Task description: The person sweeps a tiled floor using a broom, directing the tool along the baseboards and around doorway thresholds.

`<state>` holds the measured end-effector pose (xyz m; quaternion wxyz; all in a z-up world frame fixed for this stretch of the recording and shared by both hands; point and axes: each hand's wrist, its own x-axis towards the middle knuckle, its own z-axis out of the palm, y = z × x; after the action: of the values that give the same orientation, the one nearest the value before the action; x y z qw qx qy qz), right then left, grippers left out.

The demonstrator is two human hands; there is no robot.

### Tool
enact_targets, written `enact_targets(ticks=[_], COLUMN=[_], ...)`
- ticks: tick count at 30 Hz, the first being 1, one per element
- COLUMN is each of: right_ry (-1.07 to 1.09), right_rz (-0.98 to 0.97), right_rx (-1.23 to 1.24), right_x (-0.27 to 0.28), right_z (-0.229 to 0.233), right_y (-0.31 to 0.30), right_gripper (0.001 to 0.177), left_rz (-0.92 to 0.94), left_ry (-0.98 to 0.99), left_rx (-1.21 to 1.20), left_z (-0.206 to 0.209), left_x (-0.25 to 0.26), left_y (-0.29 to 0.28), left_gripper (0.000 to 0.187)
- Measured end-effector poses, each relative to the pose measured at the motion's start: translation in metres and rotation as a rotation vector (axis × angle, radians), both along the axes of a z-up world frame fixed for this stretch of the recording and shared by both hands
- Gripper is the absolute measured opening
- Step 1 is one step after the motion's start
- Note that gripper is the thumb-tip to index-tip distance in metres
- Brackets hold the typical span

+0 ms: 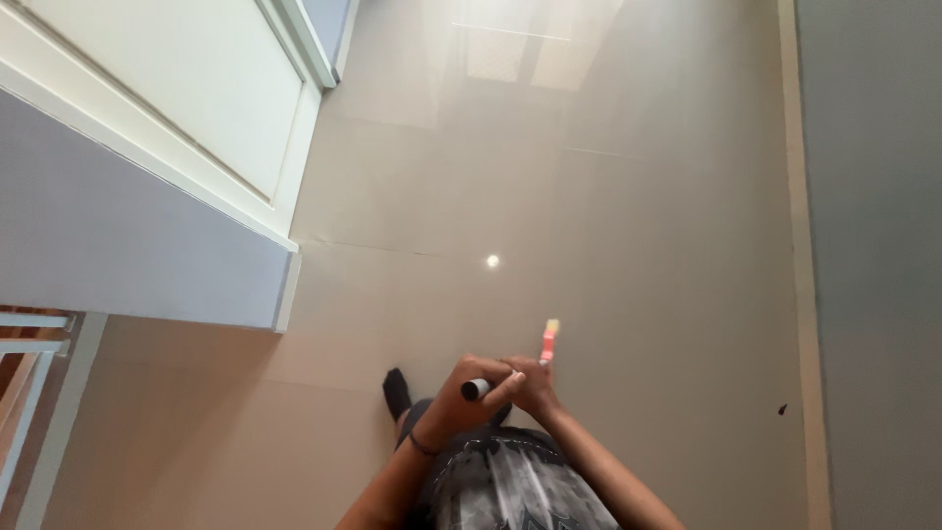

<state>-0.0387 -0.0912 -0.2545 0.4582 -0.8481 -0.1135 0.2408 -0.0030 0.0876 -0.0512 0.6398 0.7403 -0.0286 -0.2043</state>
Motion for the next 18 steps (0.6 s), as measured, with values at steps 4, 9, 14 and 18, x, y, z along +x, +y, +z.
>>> enact_targets(ticks=[4, 9, 14, 18], right_ry=[0.058, 0.267, 0.203, -0.032], right_rz=[0.087, 0.071, 0.038, -0.037], right_rx=[-0.183, -0.293, -0.21, 0.018], right_x=[0.001, -0.002, 0.008, -0.002], right_z=[-0.026, -0.029, -0.025, -0.016], right_y=[0.014, 0.043, 0.083, 0.113], right_gripper=[0.012, 0.012, 0.012, 0.023], left_rz=[0.031, -0.034, -0.055, -0.116], left_ry=[-0.002, 0.143, 0.127, -0.016], left_rx=[-0.059, -0.082, -0.045, -0.027], left_z=[-0.028, -0.026, -0.026, -0.016], left_x=[-0.008, -0.01, 0.001, 0.005], left_y=[0.027, 0.062, 0.099, 0.123], left_gripper=[0.038, 0.03, 0.028, 0.033])
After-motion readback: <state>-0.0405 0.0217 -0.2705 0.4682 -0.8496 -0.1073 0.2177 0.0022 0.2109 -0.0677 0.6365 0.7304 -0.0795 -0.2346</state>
